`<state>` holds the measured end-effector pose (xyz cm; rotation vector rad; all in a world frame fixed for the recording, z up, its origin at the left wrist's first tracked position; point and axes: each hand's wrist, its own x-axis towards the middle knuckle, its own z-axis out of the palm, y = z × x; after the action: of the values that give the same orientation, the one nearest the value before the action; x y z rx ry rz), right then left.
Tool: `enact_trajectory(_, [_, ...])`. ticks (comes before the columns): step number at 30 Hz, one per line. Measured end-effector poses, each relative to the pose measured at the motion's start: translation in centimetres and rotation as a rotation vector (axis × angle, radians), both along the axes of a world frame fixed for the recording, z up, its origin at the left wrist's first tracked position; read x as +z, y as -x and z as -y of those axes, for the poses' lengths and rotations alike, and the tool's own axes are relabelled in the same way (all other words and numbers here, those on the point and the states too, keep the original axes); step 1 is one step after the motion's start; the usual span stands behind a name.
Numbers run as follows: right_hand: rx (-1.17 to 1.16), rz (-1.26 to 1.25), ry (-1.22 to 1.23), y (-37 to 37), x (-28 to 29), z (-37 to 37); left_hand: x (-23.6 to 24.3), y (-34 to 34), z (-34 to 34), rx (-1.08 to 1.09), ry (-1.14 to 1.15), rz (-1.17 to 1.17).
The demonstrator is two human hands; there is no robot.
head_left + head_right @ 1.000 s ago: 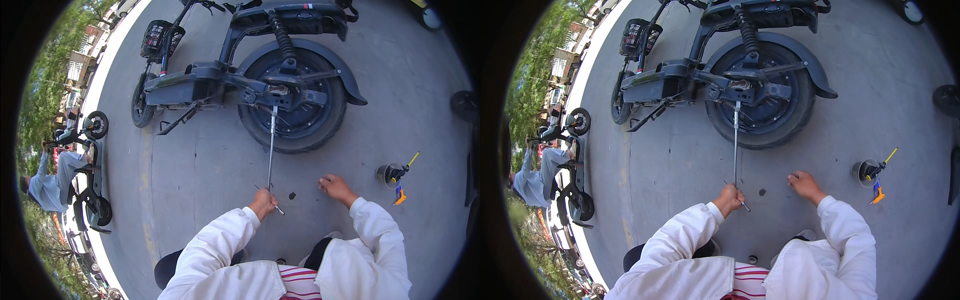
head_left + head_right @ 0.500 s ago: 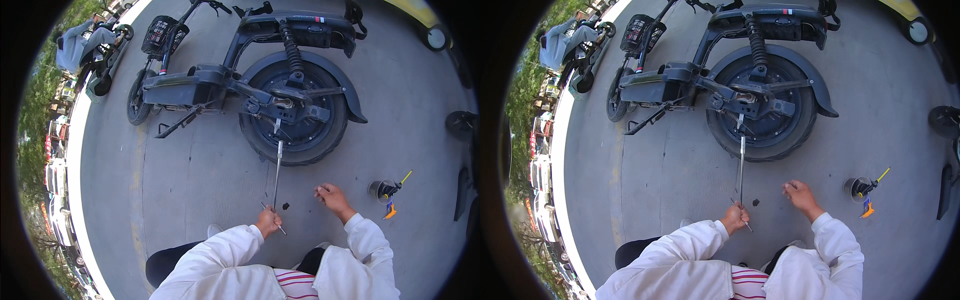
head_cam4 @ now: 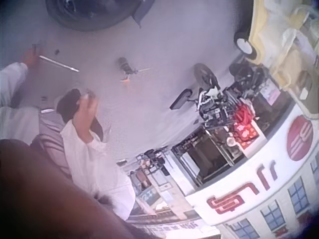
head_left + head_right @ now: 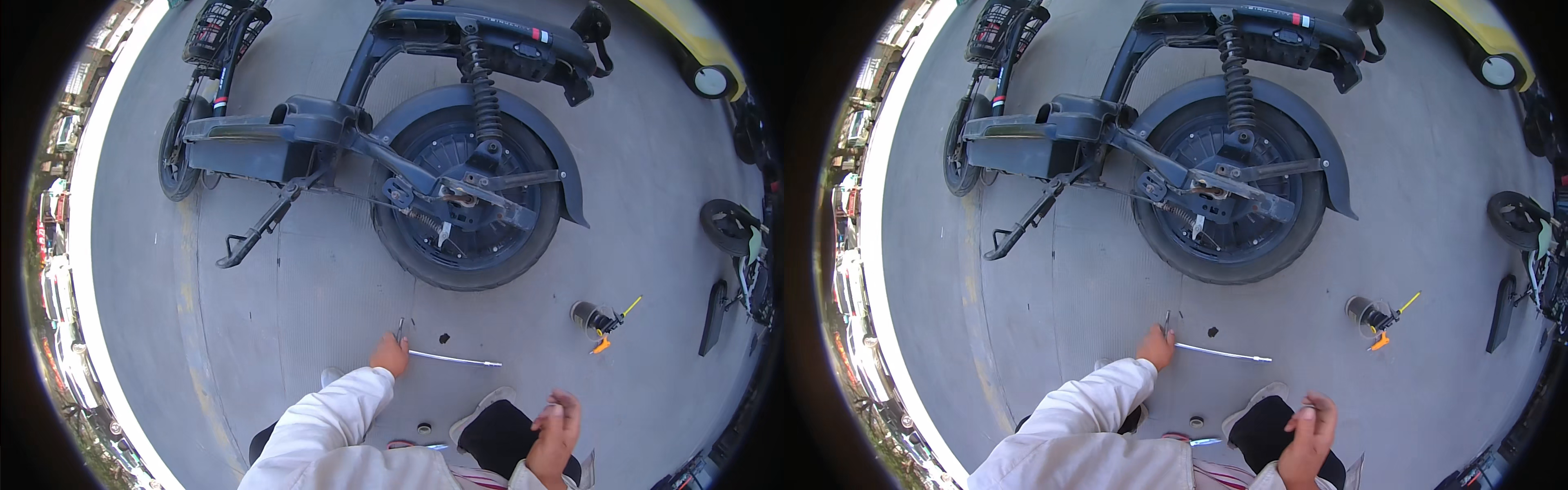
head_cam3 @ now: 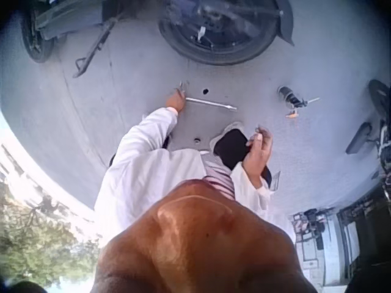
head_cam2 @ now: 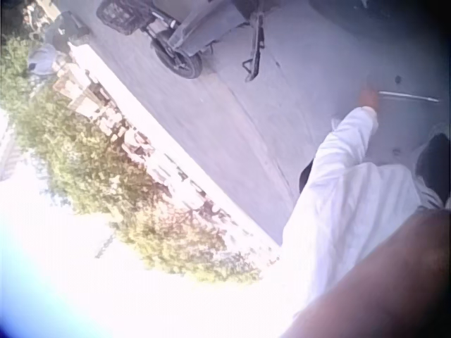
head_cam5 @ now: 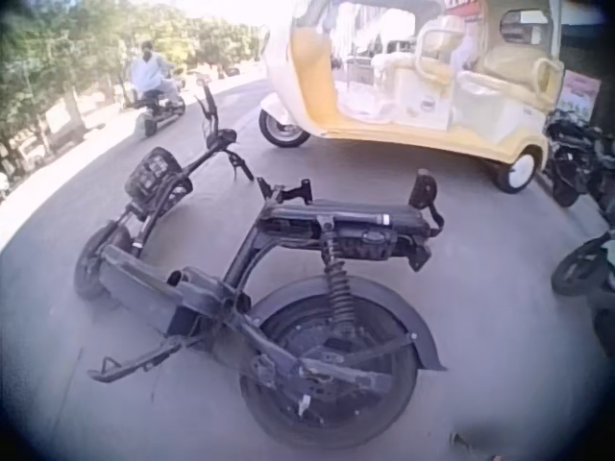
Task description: The person uses a T-handle wrench to loosen and tighten a bolt on the rear wheel hub of a black electric scooter. They briefly pick up a spray bottle, then continue adjusting the wheel bolt before standing up and moving the scooter.
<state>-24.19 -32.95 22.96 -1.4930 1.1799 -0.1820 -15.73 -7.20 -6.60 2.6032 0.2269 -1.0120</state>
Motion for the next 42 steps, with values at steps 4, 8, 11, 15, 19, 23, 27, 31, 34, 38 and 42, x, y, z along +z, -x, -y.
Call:
enact_trajectory(4, [0.246, -0.142, -0.224, -1.3, -0.3, -2.4, 3.3, -2.7, -3.4, 0.022, 0.104, 0.08])
enact_trajectory(8, [0.16, -0.15, -0.372, 0.5, -2.3, -5.1, 14.8, -2.8, -8.2, 0.197, 0.282, 0.095])
enact_trajectory(11, [-0.174, -0.097, -0.942, 5.7, -2.9, -8.0, 26.0, 1.8, -15.8, 0.381, 0.28, 0.123])
enact_trajectory(15, [-0.013, -0.293, -0.784, 11.3, 2.5, -8.9, 41.0, 14.3, -30.5, 0.649, 0.083, 0.138])
enact_trajectory(19, [0.062, -0.349, -0.62, 12.2, 12.1, -6.6, 51.2, 25.2, -39.9, 0.961, -0.11, 0.173])
enact_trajectory(23, [0.057, -0.366, -0.365, 13.3, 18.8, -5.0, 54.0, 23.9, -42.8, 1.139, -0.01, -0.108])
enact_trajectory(27, [0.037, -0.377, -0.139, 13.0, 26.6, -7.2, 59.1, 16.2, -43.7, 0.887, 0.219, -0.151])
enact_trajectory(31, [0.154, -0.46, -0.014, 11.4, 33.3, -11.7, 65.7, 4.9, -45.8, 0.808, 0.463, 0.039])
enact_trajectory(34, [0.197, -0.505, 0.038, 12.1, 32.9, -14.1, 69.8, 0.7, -48.7, 0.894, 0.6, 0.202])
enact_trajectory(38, [0.487, -0.843, 0.193, 11.5, 30.9, -13.9, 71.9, -5.1, -52.3, 0.842, 0.582, 0.297])
enact_trajectory(42, [0.675, -1.031, 0.384, 10.4, 26.3, -15.3, 72.1, -12.1, -54.6, 0.858, 0.668, 0.337])
